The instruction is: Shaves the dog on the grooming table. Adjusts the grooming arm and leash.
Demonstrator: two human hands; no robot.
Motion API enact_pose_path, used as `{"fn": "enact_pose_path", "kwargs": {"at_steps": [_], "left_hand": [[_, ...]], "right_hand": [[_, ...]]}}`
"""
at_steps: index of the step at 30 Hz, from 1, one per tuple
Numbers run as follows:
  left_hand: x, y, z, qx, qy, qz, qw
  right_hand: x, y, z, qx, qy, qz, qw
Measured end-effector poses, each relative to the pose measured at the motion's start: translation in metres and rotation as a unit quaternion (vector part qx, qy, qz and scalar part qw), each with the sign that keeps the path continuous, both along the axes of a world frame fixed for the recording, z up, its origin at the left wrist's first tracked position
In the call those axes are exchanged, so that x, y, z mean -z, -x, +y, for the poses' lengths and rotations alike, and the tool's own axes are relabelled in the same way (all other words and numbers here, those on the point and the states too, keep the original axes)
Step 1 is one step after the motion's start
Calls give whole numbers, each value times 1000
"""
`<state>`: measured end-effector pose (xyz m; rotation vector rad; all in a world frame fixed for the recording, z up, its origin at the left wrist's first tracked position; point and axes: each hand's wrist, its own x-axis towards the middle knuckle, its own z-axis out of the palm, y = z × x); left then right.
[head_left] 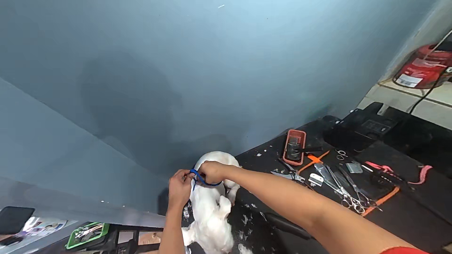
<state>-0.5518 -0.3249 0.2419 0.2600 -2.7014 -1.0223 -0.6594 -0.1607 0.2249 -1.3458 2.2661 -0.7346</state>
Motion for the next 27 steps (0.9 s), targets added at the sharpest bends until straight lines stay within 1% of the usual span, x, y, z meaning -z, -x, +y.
{"fn": "enact_pose_path", "kwargs": {"at_steps": [3, 5, 6, 8, 12, 15, 18, 20, 21, 24, 27], "left_hand": [[16, 1, -7, 49, -8, -127, 991], [23, 2, -10, 87, -9, -167, 982], [24, 2, -10, 92, -13, -173, 981], [22, 2, -10, 78, -15, -174, 981], [26, 1, -11, 44, -23, -170, 984], [34, -2, -6, 26, -20, -131, 991], [37, -5, -5, -4, -73, -55, 996], [38, -4, -11, -14, -109, -29, 994], [36, -3, -14, -14, -115, -34, 993], [29, -4, -16, 19, -79, -79, 994], [29, -1, -6, 48, -69, -100, 991]], "right_hand": [[-1, 5, 9, 20, 66, -29, 997], [3, 15, 16, 20, 106, -71, 992], [7, 18, 20, 23, 118, -87, 989], [17, 24, 33, 26, 116, -86, 989], [50, 29, 57, 16, 43, -28, 999], [77, 24, 63, 27, 67, -9, 997], [88, 21, 62, 49, 116, -25, 992], [82, 20, 59, 63, 147, -81, 984], [74, 21, 58, 61, 147, -117, 980], [46, 19, 55, 48, 129, -190, 972], [31, 14, 48, 34, 156, -221, 962]]}}
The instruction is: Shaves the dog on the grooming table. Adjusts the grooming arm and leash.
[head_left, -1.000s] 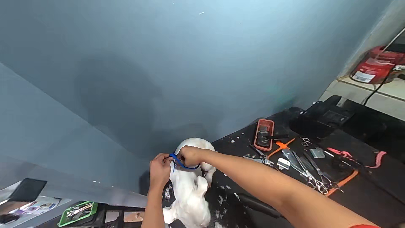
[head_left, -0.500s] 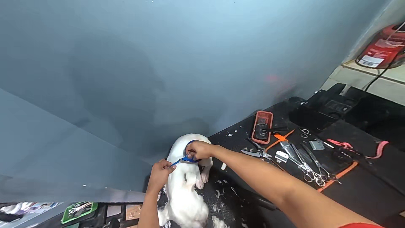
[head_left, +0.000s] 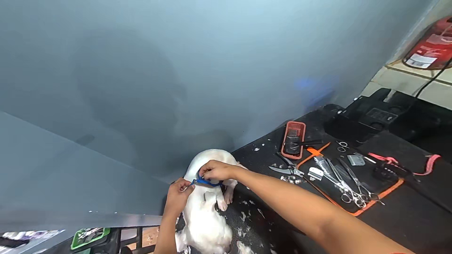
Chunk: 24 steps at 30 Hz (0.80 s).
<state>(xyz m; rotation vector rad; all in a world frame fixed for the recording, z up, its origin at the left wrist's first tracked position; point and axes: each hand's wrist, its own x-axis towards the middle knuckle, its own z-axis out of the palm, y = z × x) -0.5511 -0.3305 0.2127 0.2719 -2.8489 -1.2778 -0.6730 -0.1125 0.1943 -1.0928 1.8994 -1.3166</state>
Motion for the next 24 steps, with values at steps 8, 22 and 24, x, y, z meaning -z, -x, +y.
{"fn": "enact_pose_path", "kwargs": {"at_steps": [8, 22, 24], "left_hand": [[-14, 7, 13, -2, 41, -4, 999], [-19, 3, 19, -16, 58, 0, 998], [-18, 1, 17, -23, 54, 8, 998]], "right_hand": [[-27, -9, -23, 7, -116, 195, 974], [-36, -23, -20, -27, -135, 484, 864], [-30, -19, -17, -34, -138, 503, 853]]}}
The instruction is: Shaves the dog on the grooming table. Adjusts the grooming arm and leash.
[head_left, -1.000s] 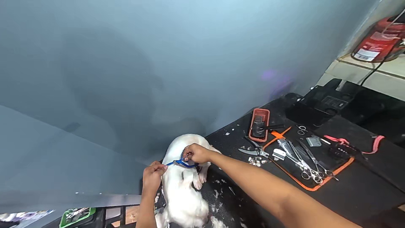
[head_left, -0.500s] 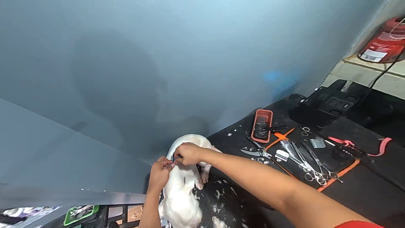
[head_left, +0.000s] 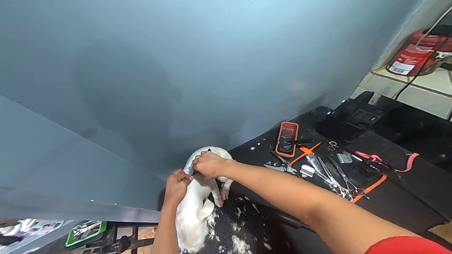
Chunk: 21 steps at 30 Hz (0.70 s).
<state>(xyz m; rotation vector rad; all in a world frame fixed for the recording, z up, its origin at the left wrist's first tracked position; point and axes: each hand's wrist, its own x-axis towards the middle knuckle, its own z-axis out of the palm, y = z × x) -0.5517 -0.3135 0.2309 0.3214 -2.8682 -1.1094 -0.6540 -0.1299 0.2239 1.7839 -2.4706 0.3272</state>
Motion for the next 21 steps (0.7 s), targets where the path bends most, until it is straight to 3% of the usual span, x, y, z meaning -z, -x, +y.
{"fn": "enact_pose_path", "kwargs": {"at_steps": [3, 6, 8, 12, 16, 19, 21], "left_hand": [[-4, -8, -15, -17, 12, 10, 1000], [-9, -14, -26, -8, 25, -1, 1000], [-11, -13, -20, 21, 44, -26, 998], [-16, -9, 0, 62, 136, -55, 987], [-27, -19, 15, 29, 245, -63, 967], [-29, -44, 53, 41, 273, 29, 961], [-19, -67, 94, 74, 224, 141, 962]], "right_hand": [[21, 18, 19, 18, -23, 5, 1000], [31, 31, 39, 78, -76, -57, 992], [31, 19, 36, 94, -54, -84, 990], [37, -2, 23, 56, 23, -205, 977], [52, -5, 31, 58, -15, -305, 950], [64, -5, 32, 130, -7, -278, 952], [68, -5, 29, 142, 2, -270, 952]]}}
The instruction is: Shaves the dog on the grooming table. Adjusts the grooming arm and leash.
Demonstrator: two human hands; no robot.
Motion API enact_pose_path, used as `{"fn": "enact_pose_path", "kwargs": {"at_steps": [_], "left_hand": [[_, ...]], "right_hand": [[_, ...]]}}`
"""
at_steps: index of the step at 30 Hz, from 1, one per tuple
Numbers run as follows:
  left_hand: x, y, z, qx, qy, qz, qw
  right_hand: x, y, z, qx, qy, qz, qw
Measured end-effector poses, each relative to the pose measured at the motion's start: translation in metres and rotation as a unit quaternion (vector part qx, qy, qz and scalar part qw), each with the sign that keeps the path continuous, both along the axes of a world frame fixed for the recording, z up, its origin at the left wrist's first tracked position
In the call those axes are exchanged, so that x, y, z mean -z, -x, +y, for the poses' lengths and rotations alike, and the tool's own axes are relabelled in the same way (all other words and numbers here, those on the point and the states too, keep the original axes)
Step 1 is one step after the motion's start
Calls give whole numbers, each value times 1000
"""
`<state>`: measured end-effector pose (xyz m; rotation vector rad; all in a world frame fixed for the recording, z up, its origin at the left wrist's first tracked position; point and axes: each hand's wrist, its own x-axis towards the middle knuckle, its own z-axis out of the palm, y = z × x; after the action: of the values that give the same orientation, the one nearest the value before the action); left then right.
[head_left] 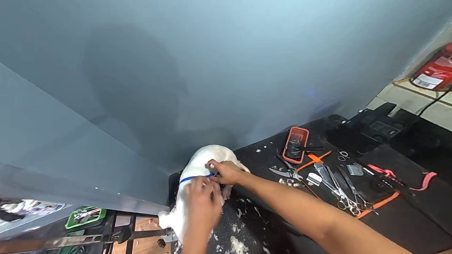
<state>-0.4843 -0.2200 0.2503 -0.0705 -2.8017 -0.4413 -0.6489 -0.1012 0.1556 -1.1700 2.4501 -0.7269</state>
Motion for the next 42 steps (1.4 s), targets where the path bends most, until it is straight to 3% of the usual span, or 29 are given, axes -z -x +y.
{"fn": "enact_pose_path", "kwargs": {"at_steps": [2, 3, 4, 6, 8, 10, 12, 16, 20, 25, 28, 33, 37, 40, 42], "left_hand": [[27, -22, 40, 72, -112, 31, 991], [49, -31, 54, 86, -182, 0, 979], [76, -36, 63, 73, -248, -51, 965], [133, -31, 66, -40, -342, -168, 923], [185, -17, 60, -205, -347, -201, 893], [215, 6, 51, -323, -292, -153, 887], [225, 29, 42, -361, -272, -145, 880], [251, 50, 28, -345, -274, -189, 878], [257, 32, 20, -295, -292, -134, 900], [231, -2, 22, -248, -419, -96, 868], [197, -21, 19, -251, -519, -87, 812], [151, -32, 13, -239, -699, -26, 673], [142, -25, 7, -253, -742, -3, 621], [136, -22, 4, -279, -778, 31, 562], [131, -23, -2, -258, -795, 27, 548]], "right_hand": [[8, 3, 0, -23, 14, 7, 1000], [13, 4, 1, -37, 13, 11, 999], [17, 5, 2, -45, 7, 11, 999], [20, 11, 4, -53, -15, 4, 998], [23, 14, 5, -57, -30, 9, 998], [26, 17, 4, -58, -43, 12, 997], [27, 19, 4, -57, -59, -10, 997], [29, 19, 7, -52, -82, -42, 994], [34, 18, 15, -36, -89, -76, 993], [52, 7, 24, -18, -72, -134, 988], [53, -8, 30, -21, -69, -148, 986], [56, -24, 43, -39, -72, -144, 986], [58, -68, 56, -24, 27, -241, 970], [57, -111, 58, -31, 97, -263, 960], [59, -134, 58, -14, 150, -259, 954]]}}
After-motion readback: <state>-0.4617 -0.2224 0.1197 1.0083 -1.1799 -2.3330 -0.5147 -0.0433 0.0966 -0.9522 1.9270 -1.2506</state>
